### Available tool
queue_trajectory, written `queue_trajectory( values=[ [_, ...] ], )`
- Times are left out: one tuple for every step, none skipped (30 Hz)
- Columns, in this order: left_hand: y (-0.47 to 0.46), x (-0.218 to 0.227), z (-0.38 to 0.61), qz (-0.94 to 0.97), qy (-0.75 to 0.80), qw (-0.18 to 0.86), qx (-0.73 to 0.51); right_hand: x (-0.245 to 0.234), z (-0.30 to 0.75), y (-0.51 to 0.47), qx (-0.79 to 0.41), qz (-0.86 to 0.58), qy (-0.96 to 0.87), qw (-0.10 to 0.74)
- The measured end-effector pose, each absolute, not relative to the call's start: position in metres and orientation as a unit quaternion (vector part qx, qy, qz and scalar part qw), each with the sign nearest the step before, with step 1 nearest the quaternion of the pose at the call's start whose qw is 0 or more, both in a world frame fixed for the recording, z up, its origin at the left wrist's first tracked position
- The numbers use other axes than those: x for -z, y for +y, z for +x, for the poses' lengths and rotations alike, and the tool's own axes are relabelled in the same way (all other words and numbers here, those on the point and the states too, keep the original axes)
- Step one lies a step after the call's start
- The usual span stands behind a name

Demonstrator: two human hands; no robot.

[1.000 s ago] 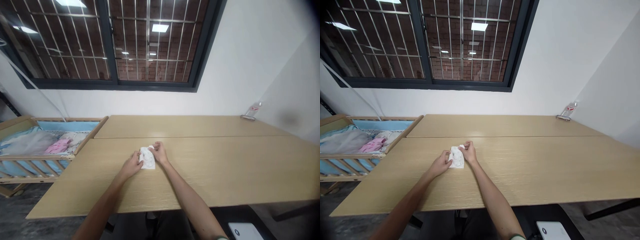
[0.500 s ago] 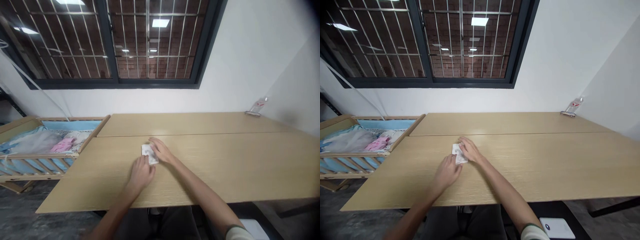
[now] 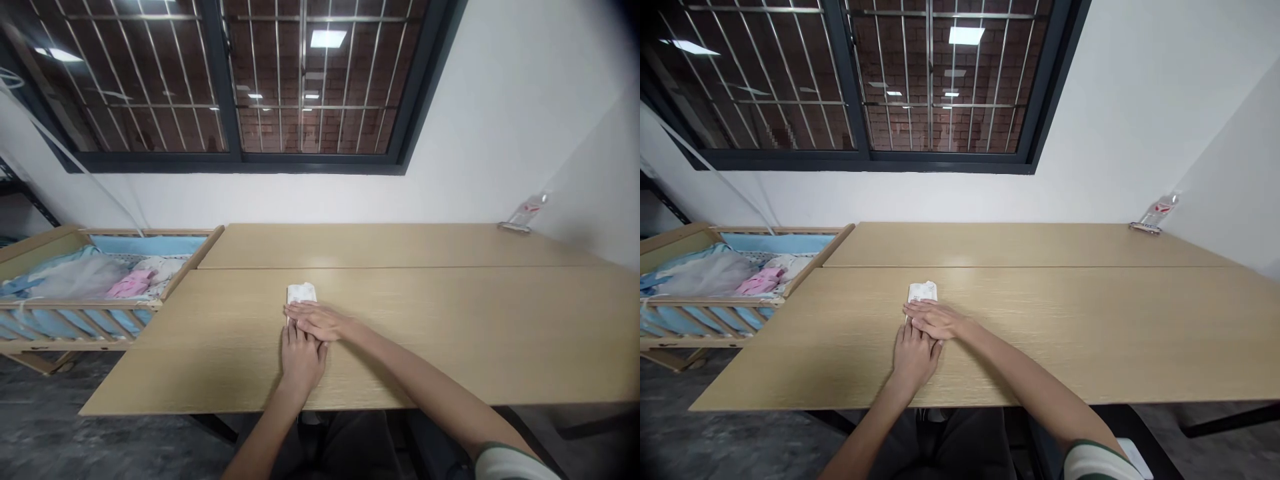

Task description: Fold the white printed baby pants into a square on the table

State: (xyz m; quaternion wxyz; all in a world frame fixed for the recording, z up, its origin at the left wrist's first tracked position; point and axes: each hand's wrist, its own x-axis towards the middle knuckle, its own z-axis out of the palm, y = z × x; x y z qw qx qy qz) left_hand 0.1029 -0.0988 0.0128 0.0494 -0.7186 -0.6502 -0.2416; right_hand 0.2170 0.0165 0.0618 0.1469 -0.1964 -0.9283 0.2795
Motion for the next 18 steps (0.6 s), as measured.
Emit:
queue_trajectory(
  values=[
    [-0.099,-0.012,0.103,-0.717,-0.650,0.052,0.247,-0.060,0.217,0.022,-0.281,-0.200,-0.926,0.152],
    [-0.099,-0.011,0.104,-0.714,-0.651,0.055,0.251,-0.058,0.218,0.029,-0.282,-0.204,-0.924,0.157],
    [-0.099,-0.010,0.105,-0.712,-0.653,0.058,0.254,-0.057,0.218,0.035,-0.282,-0.207,-0.923,0.161],
    [-0.098,-0.010,0.106,-0.710,-0.654,0.058,0.254,-0.056,0.219,0.041,-0.280,-0.211,-0.922,0.164],
    [-0.098,-0.010,0.106,-0.708,-0.657,0.056,0.253,-0.055,0.219,0.047,-0.277,-0.214,-0.922,0.167],
    [-0.098,-0.011,0.106,-0.708,-0.658,0.052,0.251,-0.055,0.220,0.053,-0.275,-0.218,-0.921,0.168],
    [-0.098,-0.011,0.107,-0.708,-0.659,0.047,0.248,-0.054,0.221,0.058,-0.272,-0.222,-0.921,0.168],
    [-0.098,-0.012,0.107,-0.709,-0.660,0.040,0.246,-0.054,0.221,0.063,-0.268,-0.226,-0.922,0.165],
    [-0.098,-0.012,0.107,-0.710,-0.660,0.035,0.244,-0.054,0.221,0.067,-0.264,-0.231,-0.923,0.159],
    [-0.099,-0.013,0.106,-0.710,-0.660,0.030,0.243,-0.053,0.220,0.071,-0.260,-0.236,-0.924,0.153],
    [-0.099,-0.013,0.106,-0.711,-0.659,0.028,0.243,-0.053,0.220,0.074,-0.256,-0.240,-0.924,0.150],
    [-0.099,-0.012,0.106,-0.711,-0.659,0.027,0.246,-0.052,0.219,0.077,-0.251,-0.244,-0.924,0.152],
    [-0.099,-0.012,0.106,-0.710,-0.658,0.029,0.249,-0.050,0.219,0.080,-0.247,-0.248,-0.923,0.157],
    [-0.098,-0.011,0.106,-0.708,-0.658,0.033,0.254,-0.048,0.218,0.083,-0.243,-0.252,-0.922,0.165],
    [-0.098,-0.010,0.106,-0.707,-0.657,0.038,0.259,-0.046,0.218,0.086,-0.240,-0.256,-0.920,0.171],
    [-0.098,-0.009,0.106,-0.705,-0.657,0.043,0.264,-0.044,0.217,0.089,-0.237,-0.261,-0.919,0.175],
    [-0.097,-0.008,0.107,-0.704,-0.657,0.048,0.266,-0.042,0.217,0.093,-0.235,-0.270,-0.917,0.176],
    [-0.097,-0.007,0.107,-0.703,-0.657,0.052,0.267,-0.039,0.218,0.098,-0.235,-0.285,-0.912,0.176]
  ],
)
